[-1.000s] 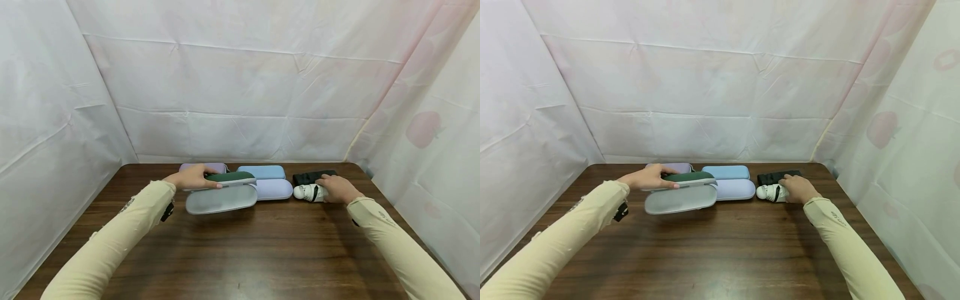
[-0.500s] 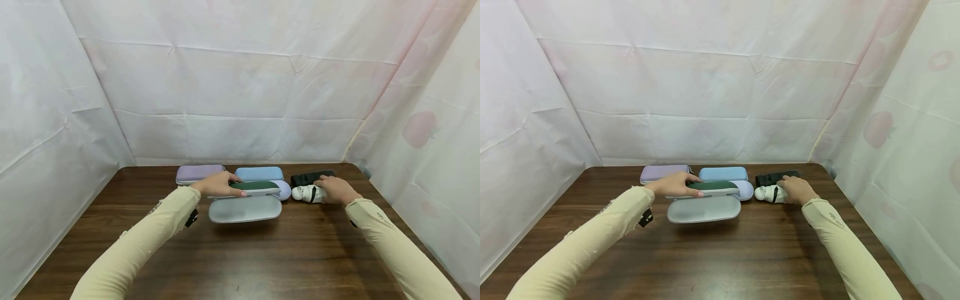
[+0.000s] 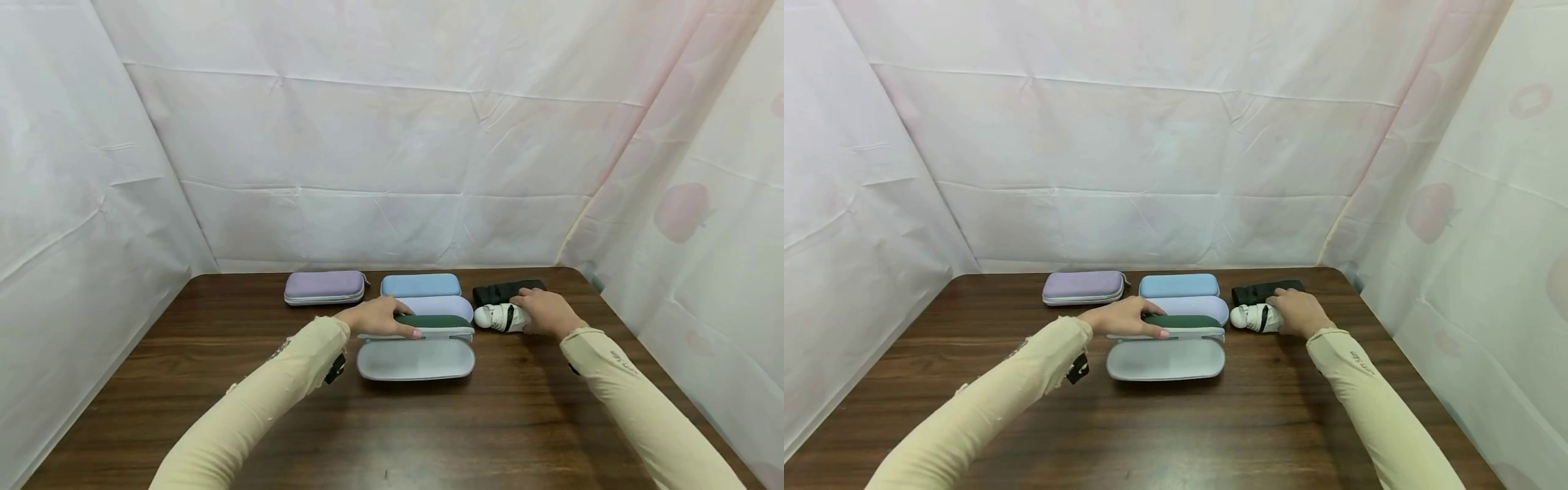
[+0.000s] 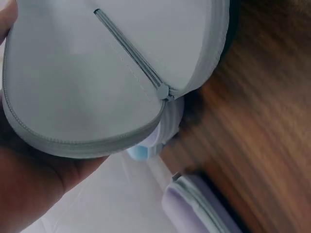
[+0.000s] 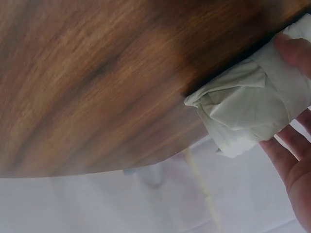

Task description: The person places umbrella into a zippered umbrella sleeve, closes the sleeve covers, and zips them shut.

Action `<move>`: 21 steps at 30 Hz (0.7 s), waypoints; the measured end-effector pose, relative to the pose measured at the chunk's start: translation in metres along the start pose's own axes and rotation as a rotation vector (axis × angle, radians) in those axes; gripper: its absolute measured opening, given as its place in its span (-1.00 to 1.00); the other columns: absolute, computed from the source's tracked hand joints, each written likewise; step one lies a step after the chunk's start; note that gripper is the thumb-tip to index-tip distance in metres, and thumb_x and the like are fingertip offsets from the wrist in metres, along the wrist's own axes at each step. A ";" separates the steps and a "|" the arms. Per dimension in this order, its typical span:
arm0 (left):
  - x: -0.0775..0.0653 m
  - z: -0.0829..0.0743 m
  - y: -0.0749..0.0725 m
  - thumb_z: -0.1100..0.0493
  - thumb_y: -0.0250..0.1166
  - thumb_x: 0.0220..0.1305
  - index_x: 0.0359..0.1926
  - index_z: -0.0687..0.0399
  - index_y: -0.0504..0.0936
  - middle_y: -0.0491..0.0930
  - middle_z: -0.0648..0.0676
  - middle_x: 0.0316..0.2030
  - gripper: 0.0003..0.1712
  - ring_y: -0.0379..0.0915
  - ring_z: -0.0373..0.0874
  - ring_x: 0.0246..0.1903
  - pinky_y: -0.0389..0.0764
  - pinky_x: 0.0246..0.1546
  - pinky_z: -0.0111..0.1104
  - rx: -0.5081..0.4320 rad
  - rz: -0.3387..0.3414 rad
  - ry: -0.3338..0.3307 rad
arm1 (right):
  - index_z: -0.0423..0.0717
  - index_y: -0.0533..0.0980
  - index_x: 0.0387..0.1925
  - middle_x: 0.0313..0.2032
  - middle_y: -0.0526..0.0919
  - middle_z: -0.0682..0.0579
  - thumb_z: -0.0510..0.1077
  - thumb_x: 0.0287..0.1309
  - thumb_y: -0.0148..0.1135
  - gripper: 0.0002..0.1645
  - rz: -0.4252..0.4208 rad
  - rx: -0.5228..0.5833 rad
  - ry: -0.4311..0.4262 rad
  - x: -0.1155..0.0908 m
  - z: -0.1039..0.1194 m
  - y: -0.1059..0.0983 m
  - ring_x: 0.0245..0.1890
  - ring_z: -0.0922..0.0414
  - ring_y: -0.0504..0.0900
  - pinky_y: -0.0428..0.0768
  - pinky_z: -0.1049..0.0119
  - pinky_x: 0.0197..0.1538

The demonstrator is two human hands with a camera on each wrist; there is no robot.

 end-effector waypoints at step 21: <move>0.010 0.004 0.008 -0.20 0.32 0.16 0.23 0.20 0.47 0.50 0.08 0.14 -0.24 0.41 -0.13 0.11 0.42 0.07 -0.25 -0.040 -0.003 0.000 | -0.09 0.63 -0.14 -0.34 0.53 -0.01 -0.12 -0.32 0.57 -0.45 -0.116 -0.011 -0.013 -0.014 -0.008 -0.010 -0.38 -0.02 0.54 0.50 0.11 -0.50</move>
Point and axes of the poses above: each hand's wrist, its own x-axis towards the middle knuckle, its own y-axis out of the palm, z = x × y, the point moved 8 cm from there along x, towards the middle knuckle
